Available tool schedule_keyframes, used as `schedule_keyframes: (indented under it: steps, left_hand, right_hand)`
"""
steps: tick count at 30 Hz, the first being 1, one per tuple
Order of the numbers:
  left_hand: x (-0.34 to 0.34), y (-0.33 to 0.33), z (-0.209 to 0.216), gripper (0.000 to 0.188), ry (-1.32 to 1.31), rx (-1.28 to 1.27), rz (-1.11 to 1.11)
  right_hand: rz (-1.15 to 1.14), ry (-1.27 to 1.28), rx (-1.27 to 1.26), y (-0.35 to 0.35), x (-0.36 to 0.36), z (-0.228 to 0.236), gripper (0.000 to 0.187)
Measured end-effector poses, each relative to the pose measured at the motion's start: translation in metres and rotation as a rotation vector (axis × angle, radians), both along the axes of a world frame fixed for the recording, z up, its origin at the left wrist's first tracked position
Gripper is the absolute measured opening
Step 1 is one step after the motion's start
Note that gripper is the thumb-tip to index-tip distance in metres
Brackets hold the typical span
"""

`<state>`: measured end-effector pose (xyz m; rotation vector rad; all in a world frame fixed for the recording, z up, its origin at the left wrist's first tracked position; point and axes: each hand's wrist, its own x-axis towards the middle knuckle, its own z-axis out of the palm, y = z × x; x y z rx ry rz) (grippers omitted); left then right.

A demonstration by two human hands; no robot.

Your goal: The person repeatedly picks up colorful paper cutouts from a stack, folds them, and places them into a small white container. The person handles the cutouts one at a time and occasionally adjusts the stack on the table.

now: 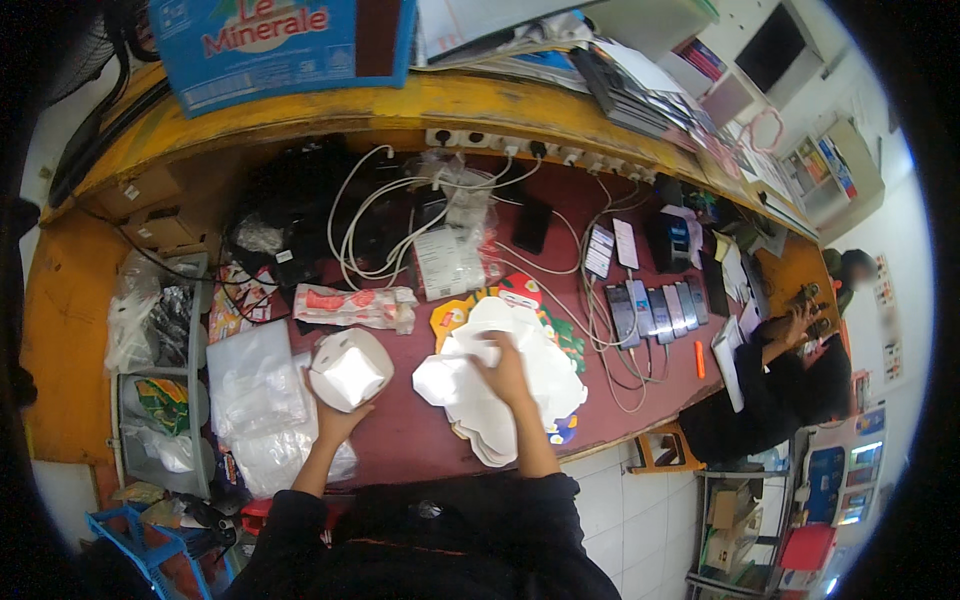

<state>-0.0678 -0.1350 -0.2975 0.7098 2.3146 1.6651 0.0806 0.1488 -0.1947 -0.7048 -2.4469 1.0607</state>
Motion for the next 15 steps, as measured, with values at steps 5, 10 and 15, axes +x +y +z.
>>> schedule_keyframes:
  steps: [5,10,15]
  left_hand:
    - [0.048,-0.003,0.046,0.118,0.542,0.168,0.089]
    - [0.119,0.104,0.076,0.052,0.411,0.071,-0.707]
    - [0.187,0.215,0.038,0.046,0.767,-0.506,-0.563]
  right_hand:
    - [-0.652,-0.577,0.151,0.046,0.129,-0.041,0.108]
    - [-0.698,-0.606,0.093,0.041,0.155,-0.083,0.102]
    - [-0.845,-0.398,0.166,0.031,0.167,-0.091,0.081]
